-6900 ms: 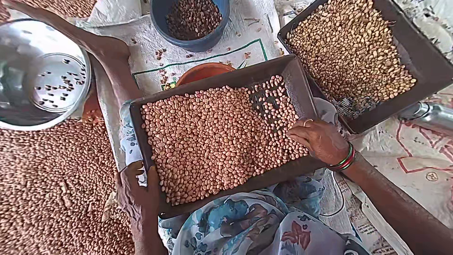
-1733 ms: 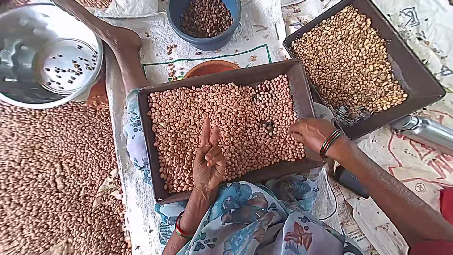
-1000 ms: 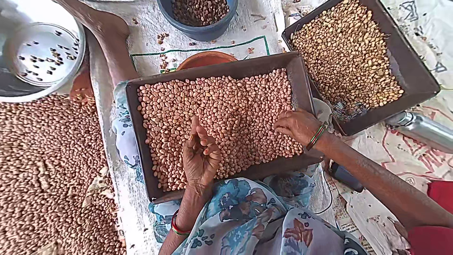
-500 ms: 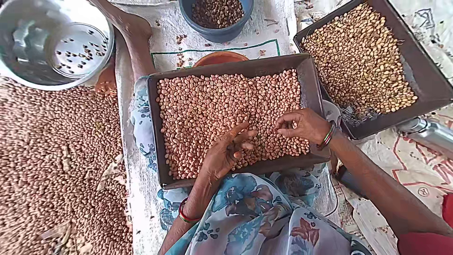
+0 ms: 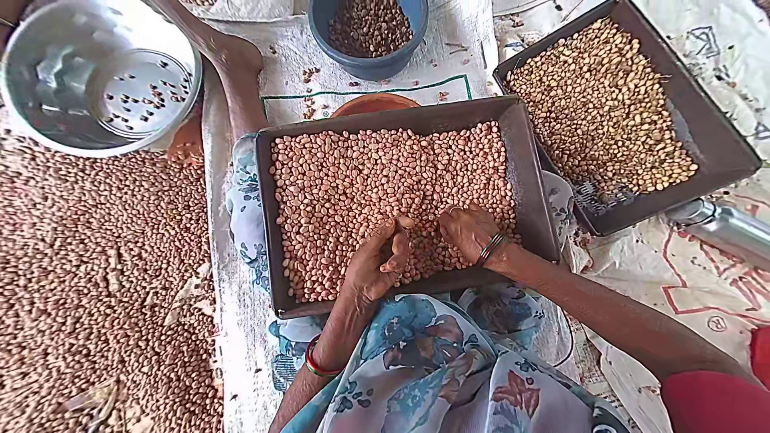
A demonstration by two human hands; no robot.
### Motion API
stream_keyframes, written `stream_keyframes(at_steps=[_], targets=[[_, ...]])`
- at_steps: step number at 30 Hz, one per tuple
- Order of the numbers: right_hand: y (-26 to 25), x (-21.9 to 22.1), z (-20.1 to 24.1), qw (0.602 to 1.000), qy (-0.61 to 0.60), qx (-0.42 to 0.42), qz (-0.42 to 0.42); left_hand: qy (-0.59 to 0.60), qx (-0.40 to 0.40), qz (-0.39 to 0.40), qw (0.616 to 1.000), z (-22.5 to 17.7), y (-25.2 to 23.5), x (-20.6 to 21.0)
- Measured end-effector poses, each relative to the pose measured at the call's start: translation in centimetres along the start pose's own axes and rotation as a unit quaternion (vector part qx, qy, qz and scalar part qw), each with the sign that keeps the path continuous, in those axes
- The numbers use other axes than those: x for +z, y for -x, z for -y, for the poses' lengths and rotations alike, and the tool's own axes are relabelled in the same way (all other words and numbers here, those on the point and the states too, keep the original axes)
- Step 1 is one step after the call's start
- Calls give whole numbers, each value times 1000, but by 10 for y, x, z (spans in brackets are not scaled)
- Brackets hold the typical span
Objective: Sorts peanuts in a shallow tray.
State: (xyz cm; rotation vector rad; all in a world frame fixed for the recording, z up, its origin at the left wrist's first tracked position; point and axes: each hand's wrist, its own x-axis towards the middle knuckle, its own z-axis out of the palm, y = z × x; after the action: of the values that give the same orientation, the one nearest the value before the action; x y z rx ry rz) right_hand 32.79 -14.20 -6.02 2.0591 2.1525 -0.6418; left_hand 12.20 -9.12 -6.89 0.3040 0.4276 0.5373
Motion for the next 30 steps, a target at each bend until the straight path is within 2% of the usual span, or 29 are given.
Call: stream_keyframes(at_steps=[1,2,4,6,7,9,12,13,14,16,18,20,21,23,24,25,28,30], targets=[[-4,-13,-6,998,-45,30,42,-20,5,-10,1000,1,0,1],[-6,-26,-15,993,-103,36,48,-53,9,-30,998,1,0,3],[0,-48,-28,969,-247,-25,-5,-136,-13,-58,989,2,-1,5],[8,-62,-31,917,-387,-95,-18,-175,-47,-52,982,3,-3,7],[10,-64,-32,906,-406,-117,-21,-174,-56,-51,982,4,-4,8],[13,-55,-38,933,-330,-139,-21,-140,-63,-63,986,4,-6,12],[27,-17,-47,964,-190,-170,73,-40,-55,-54,996,2,-4,7],[37,-9,-48,970,-151,-157,105,-13,-39,-51,998,1,-3,4],[49,-8,-52,980,-104,-135,99,6,-20,-35,999,1,-1,0],[70,-24,-61,998,10,-33,59,40,25,1,999,1,0,-6],[82,-44,-72,996,57,61,-17,67,65,26,995,2,-3,-7],[87,-50,-70,994,34,60,-87,84,101,39,991,3,-5,-7],[87,-48,-61,997,1,39,-69,87,119,29,989,3,-5,-6],[75,-37,-38,992,-107,-20,70,100,145,8,984,3,-5,-4],[63,-26,-29,974,-167,-51,143,114,153,10,982,4,-5,-5],[49,-14,-22,960,-205,-74,177,127,160,16,979,4,-6,-5],[14,-17,-19,968,-216,-29,121,134,175,23,975,3,-7,-5],[0,-38,-41,981,-191,24,28,137,178,28,974,1,-5,-5]])
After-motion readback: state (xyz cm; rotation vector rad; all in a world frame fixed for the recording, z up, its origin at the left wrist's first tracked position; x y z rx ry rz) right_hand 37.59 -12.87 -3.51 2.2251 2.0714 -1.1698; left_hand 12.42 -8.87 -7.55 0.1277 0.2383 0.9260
